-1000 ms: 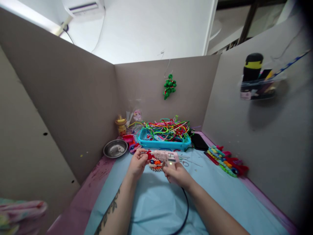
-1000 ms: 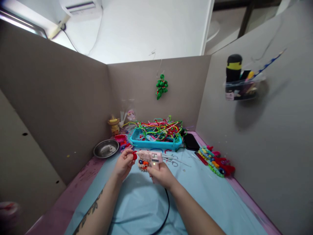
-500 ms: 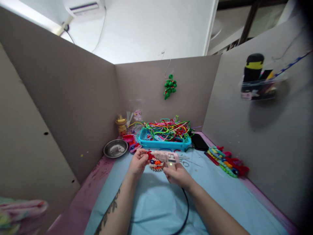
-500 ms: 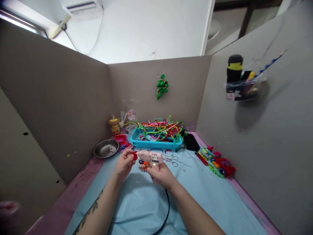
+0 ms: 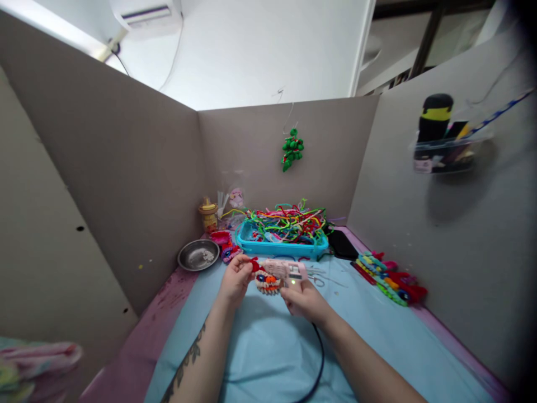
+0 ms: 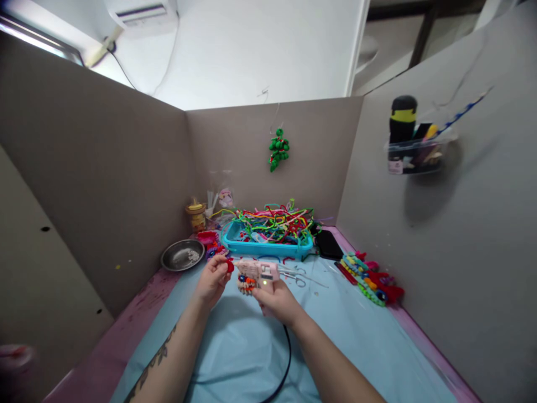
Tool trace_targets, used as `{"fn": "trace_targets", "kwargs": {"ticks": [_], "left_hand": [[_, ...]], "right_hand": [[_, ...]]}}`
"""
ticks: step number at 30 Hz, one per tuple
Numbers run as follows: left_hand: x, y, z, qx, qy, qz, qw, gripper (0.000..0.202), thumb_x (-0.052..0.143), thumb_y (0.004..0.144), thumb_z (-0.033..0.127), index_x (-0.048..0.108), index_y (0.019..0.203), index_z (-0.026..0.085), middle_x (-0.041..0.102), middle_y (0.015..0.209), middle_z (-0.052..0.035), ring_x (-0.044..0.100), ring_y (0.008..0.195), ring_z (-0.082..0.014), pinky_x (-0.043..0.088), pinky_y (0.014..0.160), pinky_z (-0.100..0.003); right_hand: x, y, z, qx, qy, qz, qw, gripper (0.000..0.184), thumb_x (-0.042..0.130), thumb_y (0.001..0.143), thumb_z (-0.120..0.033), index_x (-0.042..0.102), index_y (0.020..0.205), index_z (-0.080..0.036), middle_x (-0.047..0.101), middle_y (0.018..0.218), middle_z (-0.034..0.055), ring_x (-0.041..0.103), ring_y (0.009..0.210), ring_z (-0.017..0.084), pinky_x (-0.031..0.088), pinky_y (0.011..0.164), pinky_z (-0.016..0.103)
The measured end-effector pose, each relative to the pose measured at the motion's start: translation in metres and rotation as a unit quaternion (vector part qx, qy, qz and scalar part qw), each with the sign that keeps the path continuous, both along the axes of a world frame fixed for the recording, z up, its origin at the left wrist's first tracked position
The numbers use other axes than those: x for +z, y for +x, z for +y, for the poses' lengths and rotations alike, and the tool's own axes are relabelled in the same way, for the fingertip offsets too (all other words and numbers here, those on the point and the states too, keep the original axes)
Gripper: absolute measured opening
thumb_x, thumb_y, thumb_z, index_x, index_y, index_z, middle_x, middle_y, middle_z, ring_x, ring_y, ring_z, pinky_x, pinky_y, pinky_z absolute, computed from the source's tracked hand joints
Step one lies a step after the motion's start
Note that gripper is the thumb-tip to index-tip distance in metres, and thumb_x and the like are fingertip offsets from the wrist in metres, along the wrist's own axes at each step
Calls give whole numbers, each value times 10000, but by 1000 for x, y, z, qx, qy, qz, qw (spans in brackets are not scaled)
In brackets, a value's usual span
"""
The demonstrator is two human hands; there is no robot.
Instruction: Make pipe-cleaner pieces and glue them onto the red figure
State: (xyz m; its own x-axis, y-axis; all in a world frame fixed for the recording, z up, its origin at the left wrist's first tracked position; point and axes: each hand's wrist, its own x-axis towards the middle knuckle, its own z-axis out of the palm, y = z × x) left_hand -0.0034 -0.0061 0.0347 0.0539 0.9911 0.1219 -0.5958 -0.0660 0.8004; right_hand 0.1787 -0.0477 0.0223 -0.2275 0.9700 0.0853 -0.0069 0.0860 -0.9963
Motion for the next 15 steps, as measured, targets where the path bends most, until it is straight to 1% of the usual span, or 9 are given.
{"fn": "trace_targets", "kwargs": {"ticks": [5,8,10,12,13,15], "left_hand": [[0,-1,0,4,-2,4,1000,386,826,509,261,564,771,152,602,559,50,548,470,-48,438,489,-142],[-2,0,1,5,-3,3,1000,383,825,513,262,564,770,152,605,562,50,548,471,-49,437,491,-144],[-3,0,2,9,-7,-1,1000,382,826,512,256,565,771,152,609,567,49,552,476,-49,439,498,-143],[-3,-1,3,10,-7,-6,1000,380,828,509,250,568,767,152,610,569,49,553,480,-48,441,504,-143],[-4,-1,3,10,-6,-7,1000,376,828,508,248,570,765,152,609,570,49,552,482,-48,440,506,-143],[-4,-3,5,12,-3,-11,1000,370,825,515,241,580,778,156,611,586,48,555,497,-49,441,518,-145]], "right_hand": [[-3,2,2,-5,-8,7,1000,287,623,667,-352,604,885,-166,531,508,-26,439,413,91,346,398,198],[-5,4,2,10,-23,19,1000,320,645,658,-345,594,923,-173,524,503,-38,435,401,87,350,389,194],[-3,5,2,25,-36,37,998,317,677,641,-345,592,892,-172,515,495,-43,431,388,83,351,376,189],[3,4,-1,52,-58,81,994,307,710,619,-363,590,817,-162,516,499,-35,433,382,81,349,354,185],[8,4,-3,68,-70,120,988,312,717,614,-384,588,785,-156,525,515,-25,439,389,83,346,343,182],[19,2,-9,101,-95,237,962,340,700,639,-437,596,797,-154,559,593,2,469,435,89,348,336,174]]}}
